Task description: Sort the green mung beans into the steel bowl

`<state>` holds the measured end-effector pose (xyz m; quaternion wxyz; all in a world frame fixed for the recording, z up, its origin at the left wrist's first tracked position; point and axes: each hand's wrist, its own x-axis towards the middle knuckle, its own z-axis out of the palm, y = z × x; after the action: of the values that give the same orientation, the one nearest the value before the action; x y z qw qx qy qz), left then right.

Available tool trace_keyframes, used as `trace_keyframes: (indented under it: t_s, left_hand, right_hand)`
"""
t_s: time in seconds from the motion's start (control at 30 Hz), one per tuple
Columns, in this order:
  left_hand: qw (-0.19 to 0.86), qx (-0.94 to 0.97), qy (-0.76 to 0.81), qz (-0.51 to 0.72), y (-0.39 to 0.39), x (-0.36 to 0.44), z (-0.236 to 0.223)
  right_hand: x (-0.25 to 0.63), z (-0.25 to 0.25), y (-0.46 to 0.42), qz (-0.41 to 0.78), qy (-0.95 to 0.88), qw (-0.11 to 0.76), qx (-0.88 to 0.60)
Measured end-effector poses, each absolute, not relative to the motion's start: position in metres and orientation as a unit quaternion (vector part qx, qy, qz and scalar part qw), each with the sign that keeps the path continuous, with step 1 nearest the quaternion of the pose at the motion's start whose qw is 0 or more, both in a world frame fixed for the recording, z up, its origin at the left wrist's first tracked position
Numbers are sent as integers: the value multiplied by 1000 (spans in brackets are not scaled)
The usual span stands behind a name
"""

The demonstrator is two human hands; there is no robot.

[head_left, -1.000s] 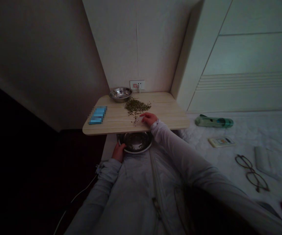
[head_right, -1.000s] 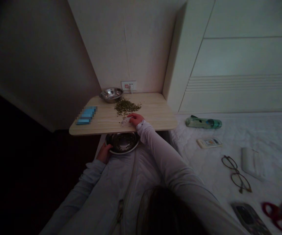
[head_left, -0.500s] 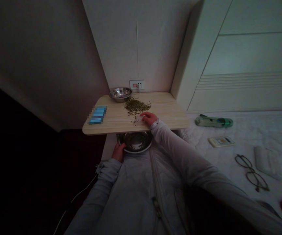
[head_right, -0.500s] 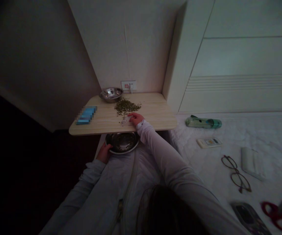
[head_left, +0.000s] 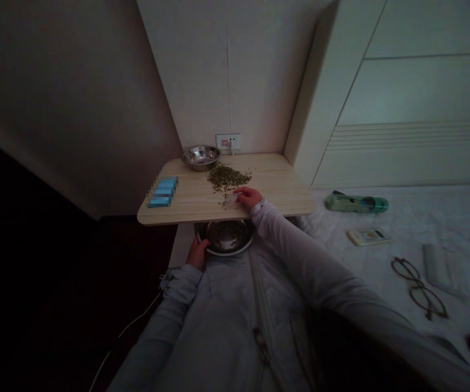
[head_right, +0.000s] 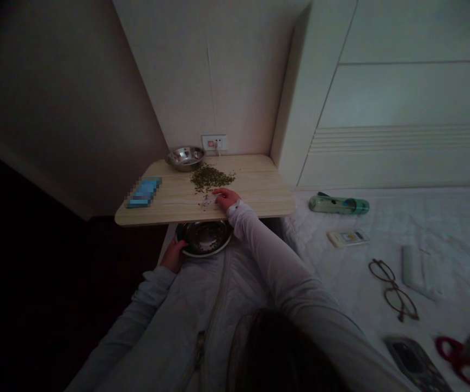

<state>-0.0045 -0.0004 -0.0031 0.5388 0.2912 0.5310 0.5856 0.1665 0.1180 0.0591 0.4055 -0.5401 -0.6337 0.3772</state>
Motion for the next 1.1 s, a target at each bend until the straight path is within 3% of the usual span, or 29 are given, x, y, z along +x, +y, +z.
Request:
trace_keyframes:
  t_s: [0.13, 1.1]
  left_hand:
    - [575, 261, 524, 571, 1, -6, -8]
    - [576, 259, 523, 573, 1, -4, -4]
  right_hand:
    - [166, 58, 119, 378, -634, 411, -535]
    - [166, 64, 113, 401, -621, 407, -536]
